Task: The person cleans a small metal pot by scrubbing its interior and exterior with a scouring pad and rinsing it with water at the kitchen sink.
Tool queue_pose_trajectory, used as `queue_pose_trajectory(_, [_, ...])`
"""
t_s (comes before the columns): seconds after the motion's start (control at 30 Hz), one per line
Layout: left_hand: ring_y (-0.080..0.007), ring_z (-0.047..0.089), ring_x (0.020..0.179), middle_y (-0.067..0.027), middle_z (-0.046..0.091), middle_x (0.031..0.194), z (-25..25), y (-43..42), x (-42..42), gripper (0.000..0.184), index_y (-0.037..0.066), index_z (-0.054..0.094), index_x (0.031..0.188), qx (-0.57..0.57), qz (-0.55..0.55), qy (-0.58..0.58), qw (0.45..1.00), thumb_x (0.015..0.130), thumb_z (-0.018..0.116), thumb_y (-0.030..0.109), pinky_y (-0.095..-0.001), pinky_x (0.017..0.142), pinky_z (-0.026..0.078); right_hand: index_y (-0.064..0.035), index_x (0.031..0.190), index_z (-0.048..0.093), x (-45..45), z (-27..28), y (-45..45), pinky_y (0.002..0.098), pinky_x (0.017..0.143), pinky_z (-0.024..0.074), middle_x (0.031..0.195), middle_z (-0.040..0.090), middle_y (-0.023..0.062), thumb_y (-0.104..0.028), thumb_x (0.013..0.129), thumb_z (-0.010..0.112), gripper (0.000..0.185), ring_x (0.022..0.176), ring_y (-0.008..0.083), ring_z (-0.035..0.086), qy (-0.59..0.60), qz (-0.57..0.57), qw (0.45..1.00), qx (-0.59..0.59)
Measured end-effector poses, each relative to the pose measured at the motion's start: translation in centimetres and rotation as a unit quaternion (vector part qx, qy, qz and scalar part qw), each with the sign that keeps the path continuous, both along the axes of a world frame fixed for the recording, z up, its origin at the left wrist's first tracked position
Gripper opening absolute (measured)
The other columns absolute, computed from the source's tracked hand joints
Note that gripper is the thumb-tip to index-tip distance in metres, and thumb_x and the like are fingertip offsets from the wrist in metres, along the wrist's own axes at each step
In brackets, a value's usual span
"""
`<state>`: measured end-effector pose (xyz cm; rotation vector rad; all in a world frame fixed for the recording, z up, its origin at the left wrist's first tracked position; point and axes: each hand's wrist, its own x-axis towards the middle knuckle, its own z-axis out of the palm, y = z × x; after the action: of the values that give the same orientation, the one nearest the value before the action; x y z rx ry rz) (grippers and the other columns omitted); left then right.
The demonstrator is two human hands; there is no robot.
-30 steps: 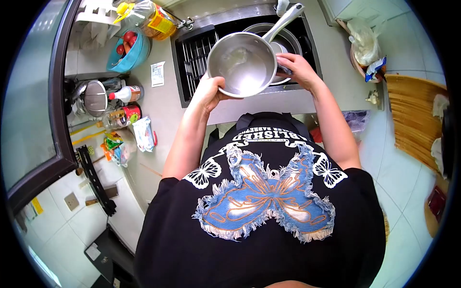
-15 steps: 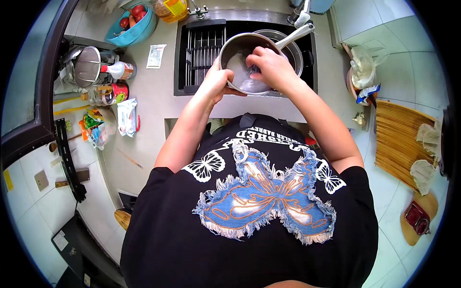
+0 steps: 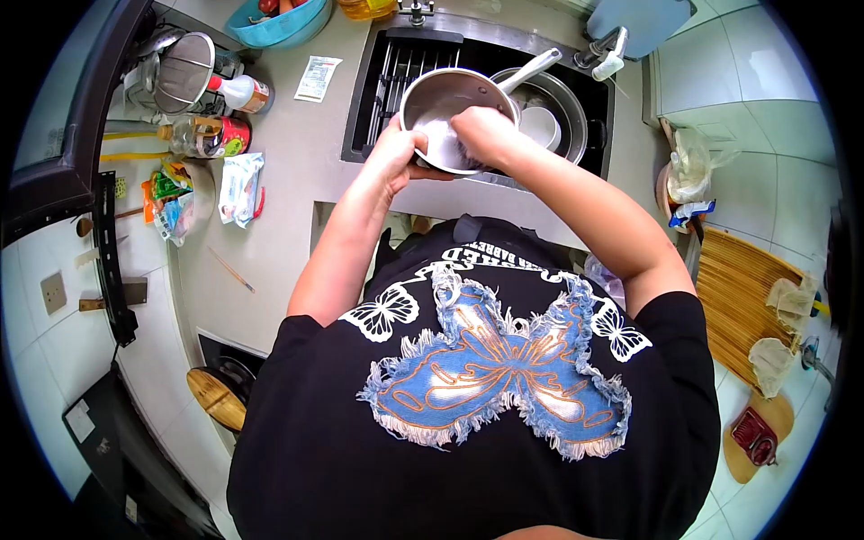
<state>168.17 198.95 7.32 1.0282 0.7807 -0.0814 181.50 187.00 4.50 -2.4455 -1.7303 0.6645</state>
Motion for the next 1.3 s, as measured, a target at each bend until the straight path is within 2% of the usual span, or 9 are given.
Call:
queue_pose_trajectory(0.13, [-0.0422,0.065,0.100,-0.0257,0.053,0.119,0.0,-0.2,-0.3,0.069,0.000,0.038,0.134,0.044,0.000,0.029,0.999,0.066,0.046,-0.007,-0.0600,0.070,0.063,-0.0049,0.095,0.071,-0.5,-1.4,1.9,0.0397,0.076,0.0545,0.089,0.071,0.0162,-0.006,0.063,0.078,0.033,0.085,0.0336,0.069,0.307,0.045,0.938,0.153])
queue_pose_trajectory(0.27, [-0.0428,0.065,0.100,-0.0243,0.054,0.117,0.3,0.7,-0.5,0.065,-0.002,0.038,0.133,0.004,-0.008,0.025,1.000,0.068,0.046,-0.006,-0.0610,0.072,0.062,-0.0031,0.093,0.072,0.8,-3.6,3.2,0.0413,0.078,0.0567,0.091,0.070,0.0158,-0.008,0.082,0.061,0.016,0.088,0.0315,0.070,-0.056,0.052,0.977,0.199])
queue_pose_trajectory(0.33, [-0.0434,0.065,0.099,-0.0245,0.054,0.118,-0.6,1.5,-0.3,0.065,-0.002,0.038,0.133,-0.001,0.000,0.044,0.999,0.069,0.046,-0.005,-0.0608,0.073,0.062,-0.0020,0.085,0.075,-0.1,-2.6,2.7,0.0430,0.074,0.0579,0.088,0.073,0.0160,-0.011,0.081,0.063,0.015,0.077,0.0341,0.071,-0.033,0.002,0.999,0.018])
queue_pose_trajectory(0.43, [-0.0432,0.065,0.098,-0.0247,0.054,0.117,-1.8,2.6,-0.6,0.067,0.000,0.038,0.134,0.041,0.008,0.059,0.997,0.068,0.046,-0.005,-0.0612,0.073,0.062,-0.0055,0.102,0.072,0.9,-1.3,1.6,0.0408,0.086,0.0546,0.099,0.072,0.0170,-0.008,0.075,0.068,0.027,0.094,0.0334,0.069,0.196,0.044,0.978,0.062])
queue_pose_trajectory(0.63, [-0.0311,0.070,0.079,-0.0168,0.063,0.098,1.3,7.7,-0.7,0.065,0.005,0.048,0.128,0.113,-0.122,0.133,0.977,0.063,0.056,0.010,-0.0524,0.070,0.062,-0.0109,0.130,0.056,5.8,0.9,-0.8,0.0373,0.108,0.0406,0.128,0.060,0.0115,-0.005,0.075,0.070,0.057,0.121,0.0309,0.053,-0.039,-0.021,0.974,0.223])
queue_pose_trajectory(0.87, [-0.0134,0.067,0.076,-0.0086,0.069,0.094,-1.3,13.1,3.0,0.060,0.010,0.059,0.122,0.132,-0.192,0.190,0.954,0.078,0.069,0.049,-0.0304,0.074,0.054,-0.0080,0.105,0.071,8.9,-2.6,-4.8,0.0338,0.073,0.0498,0.085,0.071,0.0080,-0.031,0.086,0.072,0.030,0.076,0.0200,0.066,0.224,-0.110,0.966,0.064])
queue_pose_trajectory(1.0, [-0.0299,0.065,0.102,-0.0307,0.054,0.128,-5.2,13.0,3.4,0.093,0.002,0.013,0.155,-0.045,0.056,-0.029,0.997,0.093,0.058,0.054,-0.0350,0.083,0.057,-0.0185,0.110,0.072,6.1,-1.3,-7.1,0.0370,0.077,0.0492,0.091,0.073,0.0051,-0.041,0.086,0.072,0.033,0.084,0.0216,0.068,0.177,-0.258,0.945,0.095])
queue_pose_trajectory(1.13, [-0.0318,0.062,0.111,-0.0271,0.060,0.124,-9.3,7.9,1.5,0.065,-0.003,0.045,0.140,0.004,0.121,0.019,0.992,0.097,0.056,0.045,-0.0387,0.096,0.053,-0.0107,0.105,0.070,5.6,-4.6,-8.4,0.0429,0.076,0.0487,0.089,0.070,0.0142,-0.045,0.091,0.064,0.037,0.086,0.0313,0.067,0.198,-0.345,0.913,0.091])
queue_pose_trajectory(1.3, [-0.0271,0.062,0.112,-0.0189,0.064,0.120,-7.9,-1.7,4.6,0.060,-0.002,0.054,0.130,-0.095,-0.168,0.000,0.981,0.097,0.056,0.048,-0.0387,0.097,0.050,-0.0020,0.102,0.065,1.9,-7.0,-7.0,0.0484,0.080,0.0504,0.090,0.068,0.0221,-0.027,0.090,0.054,0.030,0.091,0.0386,0.066,0.141,-0.364,0.887,0.245])
